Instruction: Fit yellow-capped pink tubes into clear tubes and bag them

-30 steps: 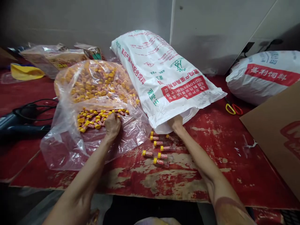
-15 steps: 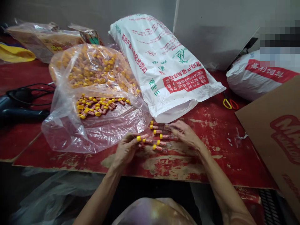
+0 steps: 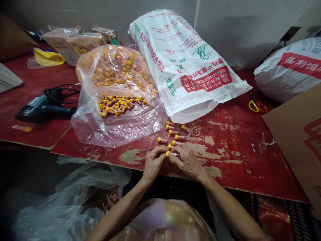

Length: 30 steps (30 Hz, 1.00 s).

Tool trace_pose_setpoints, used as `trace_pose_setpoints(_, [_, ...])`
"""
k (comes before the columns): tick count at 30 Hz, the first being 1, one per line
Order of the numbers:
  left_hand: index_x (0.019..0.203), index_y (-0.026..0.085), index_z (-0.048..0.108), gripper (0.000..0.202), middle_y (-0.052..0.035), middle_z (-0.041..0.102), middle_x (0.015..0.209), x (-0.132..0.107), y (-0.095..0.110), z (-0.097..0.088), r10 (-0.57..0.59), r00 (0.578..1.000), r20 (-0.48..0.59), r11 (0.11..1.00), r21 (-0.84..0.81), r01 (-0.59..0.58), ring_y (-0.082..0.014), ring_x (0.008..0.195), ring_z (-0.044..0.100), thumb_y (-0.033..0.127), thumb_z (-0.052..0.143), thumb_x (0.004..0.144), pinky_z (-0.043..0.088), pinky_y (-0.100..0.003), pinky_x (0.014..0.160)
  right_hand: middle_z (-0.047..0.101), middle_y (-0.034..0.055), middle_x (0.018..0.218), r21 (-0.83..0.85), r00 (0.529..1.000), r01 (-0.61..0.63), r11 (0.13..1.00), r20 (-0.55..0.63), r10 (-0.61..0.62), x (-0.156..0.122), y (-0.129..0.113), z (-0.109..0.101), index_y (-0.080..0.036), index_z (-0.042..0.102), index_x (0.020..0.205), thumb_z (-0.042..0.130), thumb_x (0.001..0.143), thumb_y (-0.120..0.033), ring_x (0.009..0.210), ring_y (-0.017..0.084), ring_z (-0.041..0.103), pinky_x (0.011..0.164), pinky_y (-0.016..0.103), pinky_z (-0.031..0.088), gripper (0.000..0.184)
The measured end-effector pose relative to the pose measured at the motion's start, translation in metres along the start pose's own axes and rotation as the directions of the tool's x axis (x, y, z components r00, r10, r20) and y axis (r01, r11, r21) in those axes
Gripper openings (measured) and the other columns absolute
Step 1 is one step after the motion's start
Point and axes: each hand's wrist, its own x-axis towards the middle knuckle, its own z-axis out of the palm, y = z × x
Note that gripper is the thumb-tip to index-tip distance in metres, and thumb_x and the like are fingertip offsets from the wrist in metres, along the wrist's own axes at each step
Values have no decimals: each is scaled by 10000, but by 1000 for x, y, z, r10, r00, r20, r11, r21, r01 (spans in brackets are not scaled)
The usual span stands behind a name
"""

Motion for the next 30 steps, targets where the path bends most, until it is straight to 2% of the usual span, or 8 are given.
trace_pose_setpoints(4, [775, 234, 717, 330, -48, 681, 838, -11, -3, -9, 97, 978, 185, 920, 358, -158, -184, 791, 623, 21, 483, 683, 474, -306, 765, 649, 48, 676, -365, 982, -31, 931, 164, 97, -2, -5, 14, -180, 581, 804, 470, 865, -244, 578, 162, 590, 531, 253, 342, 143])
trace_pose_setpoints(6, [806, 239, 721, 371, -52, 682, 838, -9, -5, -17, 91, 976, 195, 875, 452, -172, -185, 769, 623, 3, 465, 681, 474, -305, 742, 652, 68, 660, -517, 968, 9, 856, 220, 123, 1, -8, 23, -181, 588, 795, 480, 841, -218, 575, 182, 600, 529, 266, 327, 124])
trace_pose_setpoints(10, [857, 220, 714, 327, -49, 684, 783, 17, -4, -40, 161, 987, -23, 863, 488, -130, -192, 730, 623, 37, 490, 706, 464, -304, 719, 649, 71, 660, -579, 962, 44, 814, 243, 121, 9, -12, 34, -185, 580, 825, 510, 811, -181, 567, 180, 596, 529, 270, 318, 72])
trace_pose_setpoints(12, [884, 210, 703, 286, -50, 690, 808, 42, 0, -54, 222, 960, -173, 862, 496, -110, -199, 750, 625, 71, 515, 718, 456, -304, 726, 622, 48, 627, -549, 970, 76, 832, 235, 66, 11, -9, 37, -189, 560, 795, 511, 820, -183, 533, 158, 565, 524, 269, 306, 55])
trace_pose_setpoints(16, [871, 182, 667, 190, -59, 676, 832, 110, 11, -80, 333, 897, -290, 754, 653, -69, -191, 751, 611, 165, 492, 800, 447, -290, 707, 593, 30, 668, -497, 978, 209, 842, 92, -188, 10, 8, 43, -186, 553, 799, 409, 912, -238, 569, 140, 541, 548, 268, 328, 191])
trace_pose_setpoints(22, [775, 145, 591, 137, -113, 633, 792, 220, 27, -106, 333, 864, -378, 668, 741, 67, -240, 843, 605, 192, 478, 835, 424, -343, 771, 650, 111, 1023, -633, 905, 188, 751, -185, -383, 1, 19, 51, -159, 557, 1175, 451, 919, -230, 822, 200, 590, 684, 315, 412, 286])
trace_pose_setpoints(26, [643, 145, 480, 159, -105, 585, 708, 270, 30, -106, 285, 864, -415, 690, 714, 116, -267, 905, 594, 153, 528, 795, 398, -384, 803, 645, 115, 1042, -573, 897, 90, 815, -309, -316, 12, 32, 33, -162, 598, 1129, 481, 905, -245, 906, 197, 603, 735, 294, 446, 266])
trace_pose_setpoints(30, [582, 189, 384, 265, -111, 592, 725, 291, 24, -108, 241, 868, -434, 751, 649, 116, -309, 978, 567, 119, 619, 685, 403, -390, 811, 640, 97, 1011, -497, 888, -211, 842, -457, -47, 62, 72, -11, -168, 642, 1029, 411, 927, -270, 763, 153, 600, 635, 249, 436, 272])
